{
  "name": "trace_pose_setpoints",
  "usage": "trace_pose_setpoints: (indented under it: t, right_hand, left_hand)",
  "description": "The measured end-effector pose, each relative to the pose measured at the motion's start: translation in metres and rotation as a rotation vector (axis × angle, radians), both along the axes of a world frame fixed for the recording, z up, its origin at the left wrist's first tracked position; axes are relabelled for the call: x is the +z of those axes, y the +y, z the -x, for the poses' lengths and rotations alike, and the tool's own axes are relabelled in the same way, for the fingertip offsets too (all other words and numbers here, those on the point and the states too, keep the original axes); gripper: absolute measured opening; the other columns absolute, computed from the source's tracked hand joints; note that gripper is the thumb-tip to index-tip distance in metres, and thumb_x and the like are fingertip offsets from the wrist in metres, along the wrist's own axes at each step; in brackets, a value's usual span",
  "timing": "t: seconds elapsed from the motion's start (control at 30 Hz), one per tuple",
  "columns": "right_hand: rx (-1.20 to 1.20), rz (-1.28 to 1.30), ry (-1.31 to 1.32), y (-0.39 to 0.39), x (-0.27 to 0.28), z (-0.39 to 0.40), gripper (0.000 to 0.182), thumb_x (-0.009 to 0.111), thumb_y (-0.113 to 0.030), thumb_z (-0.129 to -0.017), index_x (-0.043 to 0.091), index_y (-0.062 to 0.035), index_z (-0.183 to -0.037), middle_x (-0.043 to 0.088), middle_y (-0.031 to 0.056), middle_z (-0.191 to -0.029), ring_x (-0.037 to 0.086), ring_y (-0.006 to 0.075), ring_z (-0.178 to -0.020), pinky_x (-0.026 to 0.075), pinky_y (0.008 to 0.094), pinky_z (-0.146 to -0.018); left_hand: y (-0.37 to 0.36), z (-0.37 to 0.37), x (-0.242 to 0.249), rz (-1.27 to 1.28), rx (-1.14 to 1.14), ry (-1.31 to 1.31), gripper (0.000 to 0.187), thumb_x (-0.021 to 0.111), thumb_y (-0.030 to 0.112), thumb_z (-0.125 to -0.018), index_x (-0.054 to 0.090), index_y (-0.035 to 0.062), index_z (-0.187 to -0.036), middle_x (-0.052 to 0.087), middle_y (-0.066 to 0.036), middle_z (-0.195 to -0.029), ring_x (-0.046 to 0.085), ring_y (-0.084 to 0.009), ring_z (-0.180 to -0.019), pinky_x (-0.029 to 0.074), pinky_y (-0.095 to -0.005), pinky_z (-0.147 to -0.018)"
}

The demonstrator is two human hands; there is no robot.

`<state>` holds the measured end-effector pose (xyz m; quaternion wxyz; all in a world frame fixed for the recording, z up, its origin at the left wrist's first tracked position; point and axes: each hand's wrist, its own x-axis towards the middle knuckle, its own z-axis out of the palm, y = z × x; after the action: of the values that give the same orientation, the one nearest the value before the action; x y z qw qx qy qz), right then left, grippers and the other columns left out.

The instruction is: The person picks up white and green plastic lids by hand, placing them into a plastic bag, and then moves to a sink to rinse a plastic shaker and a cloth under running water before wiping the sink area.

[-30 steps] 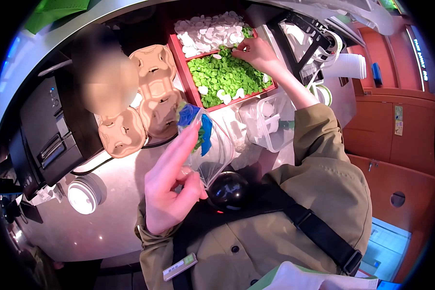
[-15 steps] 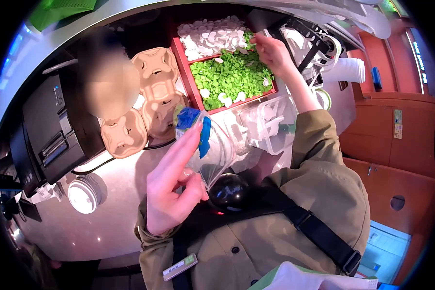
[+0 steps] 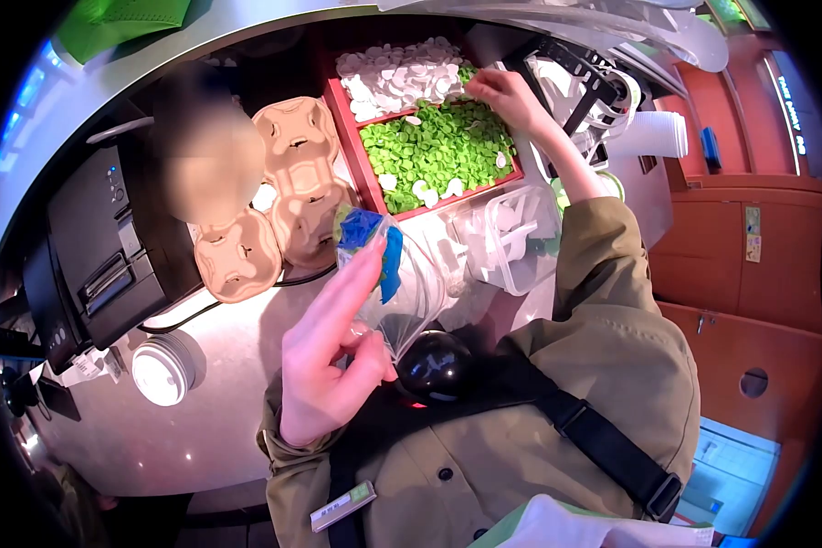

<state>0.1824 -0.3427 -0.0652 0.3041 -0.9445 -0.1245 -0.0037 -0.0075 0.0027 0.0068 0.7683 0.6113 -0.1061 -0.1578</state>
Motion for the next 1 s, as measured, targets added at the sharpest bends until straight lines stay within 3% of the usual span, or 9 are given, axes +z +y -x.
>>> trace_pose_setpoints:
  t: [0.1,0.13,0.27,0.4,0.5,0.6,0.83,0.9,1.0]
  right_hand:
    - [0.033,-1.283,0.915,-0.021,0.007,0.007,0.023,0.048,-0.021,-0.085,0.057,0.0001,-0.084,0.053,0.0041,-0.06,0.038,0.0085,-0.046,0.032,0.021,-0.046]
    - [-0.254,-1.231,0.718,0.002,0.021,0.022,0.017,0.042,-0.017,-0.084,0.053,-0.0037,-0.084,0.041,-0.0015,-0.056,0.025,0.0059,-0.043,0.021,0.0194,-0.042]
    - [-0.24,-1.238,0.687,-0.011,0.018,0.021,0.017,0.045,-0.012,-0.081,0.057,-0.0026,-0.089,0.053,0.0012,-0.068,0.03,0.0043,-0.045,0.024,0.0182,-0.042]
    - [0.024,-0.197,0.15,0.008,0.019,0.027,0.018,0.052,-0.009,-0.078,0.063,0.0014,-0.086,0.064,0.0038,-0.079,0.051,0.0103,-0.058,0.042,0.0234,-0.056]
    - [0.03,0.199,0.292,0.012,0.031,0.034,0.021,0.055,-0.009,-0.072,0.062,0.0004,-0.089,0.059,0.0099,-0.066,0.054,0.0154,-0.061,0.043,0.029,-0.059]
    - [0.061,0.232,0.345,0.008,0.026,0.033,0.02,0.057,-0.011,-0.074,0.062,0.0004,-0.089,0.058,0.0112,-0.065,0.054,0.017,-0.061,0.043,0.0296,-0.059]
    - [0.109,0.086,0.376,0.001,0.037,0.03,0.018,0.052,-0.018,-0.085,0.053,-0.0001,-0.084,0.046,-0.0027,-0.061,0.042,0.0053,-0.055,0.032,0.0225,-0.049]
    - [-0.094,-0.416,0.806,0.01,0.057,0.029,0.015,0.048,-0.018,-0.087,0.049,-0.0049,-0.078,0.038,-0.0054,-0.057,0.032,0.0034,-0.048,0.024,0.0215,-0.042]
    - [-0.229,-0.76,0.869,0.019,0.044,-0.003,0.02,0.04,-0.017,-0.088,0.044,-0.0078,-0.071,0.032,-0.006,-0.054,0.025,0.0046,-0.042,0.019,0.0218,-0.039]
  left_hand:
    - [0.0,0.0,0.001,-0.002,-0.001,0.0,0.06,0.035,-0.013,-0.066,0.04,-0.0087,-0.125,0.04,-0.02,-0.13,0.051,-0.0064,-0.048,0.042,-0.0177,-0.046]
    - [0.0,0.0,0.001,-0.003,-0.003,-0.003,0.06,0.035,-0.012,-0.066,0.04,-0.0087,-0.125,0.04,-0.02,-0.129,0.051,-0.0064,-0.048,0.042,-0.0177,-0.045]
    - [0.001,-0.001,0.001,0.005,-0.029,0.017,0.058,0.039,-0.015,-0.068,0.043,-0.005,-0.124,0.041,-0.02,-0.129,0.057,-0.0089,-0.059,0.046,-0.0196,-0.048]
    - [-0.003,0.0,-0.001,0.001,-0.019,-0.007,0.06,0.035,-0.013,-0.066,0.039,-0.0083,-0.126,0.04,-0.02,-0.129,0.052,-0.0063,-0.048,0.041,-0.0176,-0.045]
    - [-0.001,0.001,-0.001,-0.002,-0.027,0.0,0.06,0.035,-0.013,-0.066,0.039,-0.0082,-0.126,0.04,-0.02,-0.13,0.052,-0.0065,-0.048,0.041,-0.0174,-0.045]
    - [0.002,0.0,0.0,0.039,-0.05,0.028,0.056,0.04,-0.015,-0.069,0.044,-0.0037,-0.124,0.041,-0.02,-0.13,0.06,-0.0099,-0.064,0.048,-0.0209,-0.051]
    - [0.003,-0.002,-0.001,0.04,-0.052,-0.008,0.057,0.04,-0.015,-0.069,0.044,-0.0034,-0.124,0.04,-0.02,-0.131,0.06,-0.0103,-0.065,0.048,-0.0211,-0.051]
    - [0.004,-0.003,-0.001,0.046,-0.058,-0.024,0.057,0.041,-0.015,-0.069,0.044,-0.0034,-0.124,0.04,-0.019,-0.131,0.06,-0.0105,-0.066,0.048,-0.021,-0.051]
    - [0.003,-0.005,-0.003,0.06,-0.07,-0.008,0.058,0.041,-0.015,-0.069,0.043,-0.0035,-0.125,0.04,-0.018,-0.131,0.059,-0.0097,-0.068,0.048,-0.0204,-0.05]
